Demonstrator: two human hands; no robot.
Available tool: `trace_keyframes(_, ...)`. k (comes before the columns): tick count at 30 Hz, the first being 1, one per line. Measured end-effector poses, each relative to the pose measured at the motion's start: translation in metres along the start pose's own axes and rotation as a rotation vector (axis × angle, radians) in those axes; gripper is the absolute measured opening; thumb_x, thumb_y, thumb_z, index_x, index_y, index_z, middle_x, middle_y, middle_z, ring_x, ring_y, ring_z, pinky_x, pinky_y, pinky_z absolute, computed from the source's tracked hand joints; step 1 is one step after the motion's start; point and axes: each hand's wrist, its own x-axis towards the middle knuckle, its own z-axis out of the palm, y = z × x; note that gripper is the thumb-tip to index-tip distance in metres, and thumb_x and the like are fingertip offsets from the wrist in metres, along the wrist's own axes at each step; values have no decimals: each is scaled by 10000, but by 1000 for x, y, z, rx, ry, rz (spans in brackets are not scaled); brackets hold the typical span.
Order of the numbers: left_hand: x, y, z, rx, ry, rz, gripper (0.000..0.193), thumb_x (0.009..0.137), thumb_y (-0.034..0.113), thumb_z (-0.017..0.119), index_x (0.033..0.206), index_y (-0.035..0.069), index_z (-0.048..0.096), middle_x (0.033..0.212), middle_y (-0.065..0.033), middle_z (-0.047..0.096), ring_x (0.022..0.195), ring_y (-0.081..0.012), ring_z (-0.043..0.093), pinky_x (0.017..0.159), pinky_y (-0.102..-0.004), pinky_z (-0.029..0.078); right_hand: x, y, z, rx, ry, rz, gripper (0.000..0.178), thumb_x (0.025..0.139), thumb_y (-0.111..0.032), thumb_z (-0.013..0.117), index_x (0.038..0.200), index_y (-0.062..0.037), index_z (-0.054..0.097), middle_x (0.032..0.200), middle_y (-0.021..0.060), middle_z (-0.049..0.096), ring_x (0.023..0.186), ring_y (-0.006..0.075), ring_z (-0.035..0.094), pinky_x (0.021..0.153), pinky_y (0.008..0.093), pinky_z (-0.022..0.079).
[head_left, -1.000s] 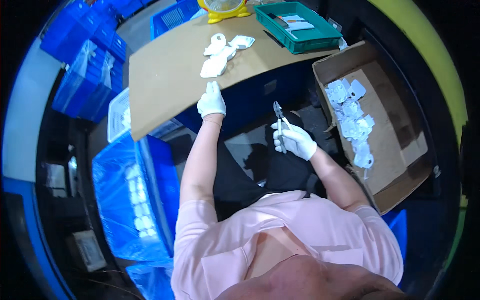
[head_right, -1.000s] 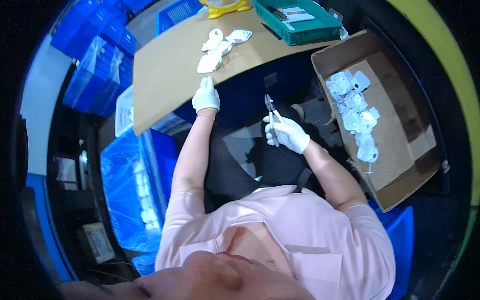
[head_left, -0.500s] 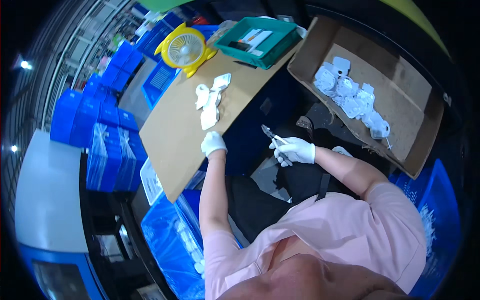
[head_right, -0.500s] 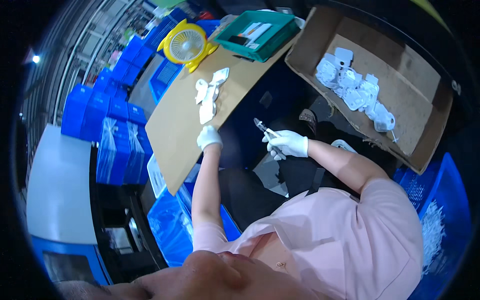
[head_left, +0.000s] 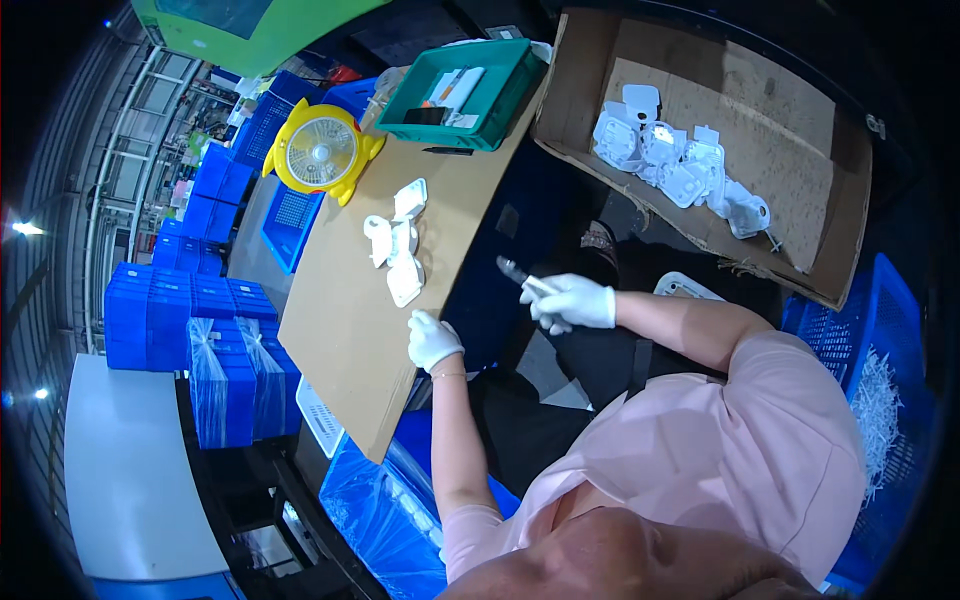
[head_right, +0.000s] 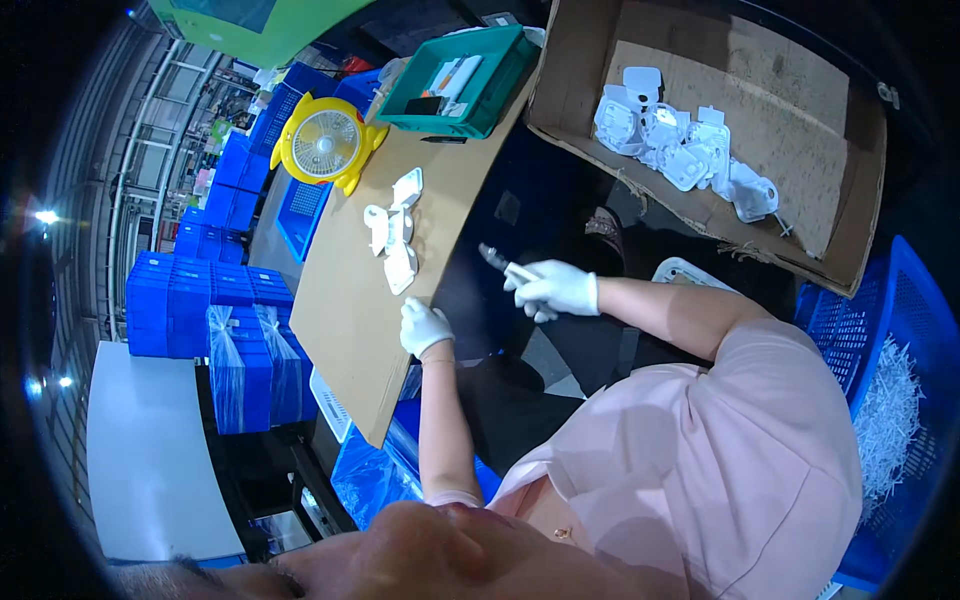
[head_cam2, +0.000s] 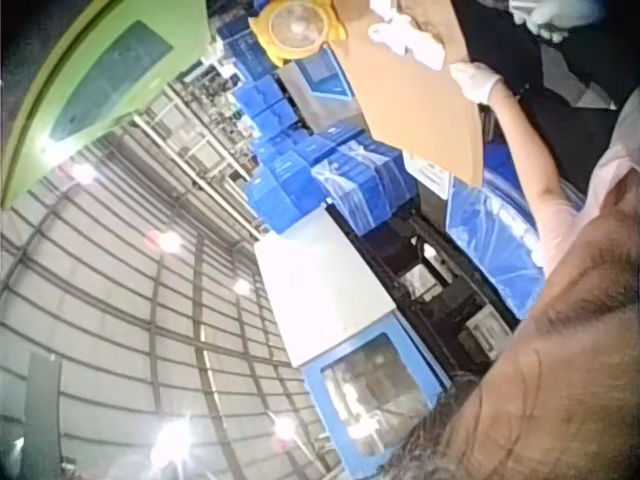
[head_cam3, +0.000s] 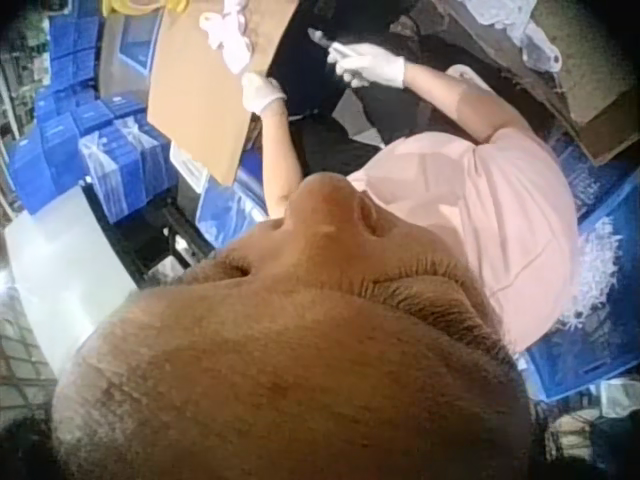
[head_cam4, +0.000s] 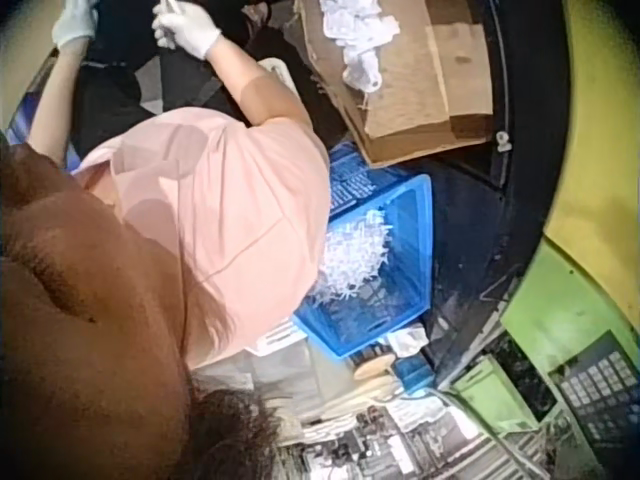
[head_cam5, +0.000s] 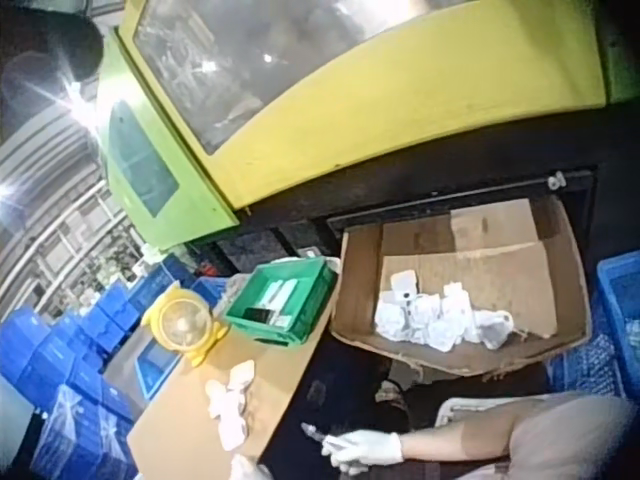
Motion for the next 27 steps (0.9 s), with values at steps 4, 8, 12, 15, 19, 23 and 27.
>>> trace_keyframes(4,-25,4,-20,-222,-106,-91,633,792,258,620,1323,0,391,1281,-216,489,833,-346,667,682,-417,553,-4,-27,-65,-373,342,-409,356,831,-254,651,1113,-45,593,828,36,616,725,113,588,647,265,493)
trace_keyframes(8,-40,5,-29,-324,-221,-125,815,787,279,637,1444,1,244,1501,-269,237,973,-354,654,746,-401,551,-31,-71,-144,-908,882,-330,426,813,-312,623,1143,-46,575,949,137,619,886,265,608,781,371,469)
trace_keyframes(12,-36,18,-28,-394,-208,-165,836,780,282,652,1446,-5,236,1513,-265,204,982,-357,650,761,-397,549,-67,-38,-279,-526,1179,-6,369,807,-320,632,1088,-84,602,915,115,614,794,262,591,702,383,461)
trace_keyframes(15,-36,18,-26,-402,-203,-184,847,780,285,658,1448,-7,229,1519,-264,187,986,-362,647,766,-396,548,-70,-11,-297,-70,1117,65,288,791,-339,673,997,-144,622,825,53,585,676,198,540,567,349,425)
trace_keyframes(19,-38,14,-25,-409,-202,-193,850,781,280,659,1452,-7,222,1523,-262,176,1050,-373,619,793,-394,543,-67,-9,-300,269,973,-26,247,765,-351,721,922,-193,614,770,2,569,624,158,523,502,295,425)
trace_keyframes(23,-34,19,-39,-471,-265,-209,856,778,277,672,1454,3,224,1524,-261,170,1172,-382,544,844,-392,528,-66,4,-336,380,1018,-117,211,780,-349,709,879,-198,601,723,3,552,611,153,543,503,288,456)
trace_keyframes(27,-45,32,-37,-617,-66,-131,847,739,247,731,1431,20,298,1514,-259,193,1266,-393,450,890,-366,509,-68,8,-336,-364,1381,-41,294,757,-296,694,988,-122,642,826,50,637,693,237,608,624,368,498)
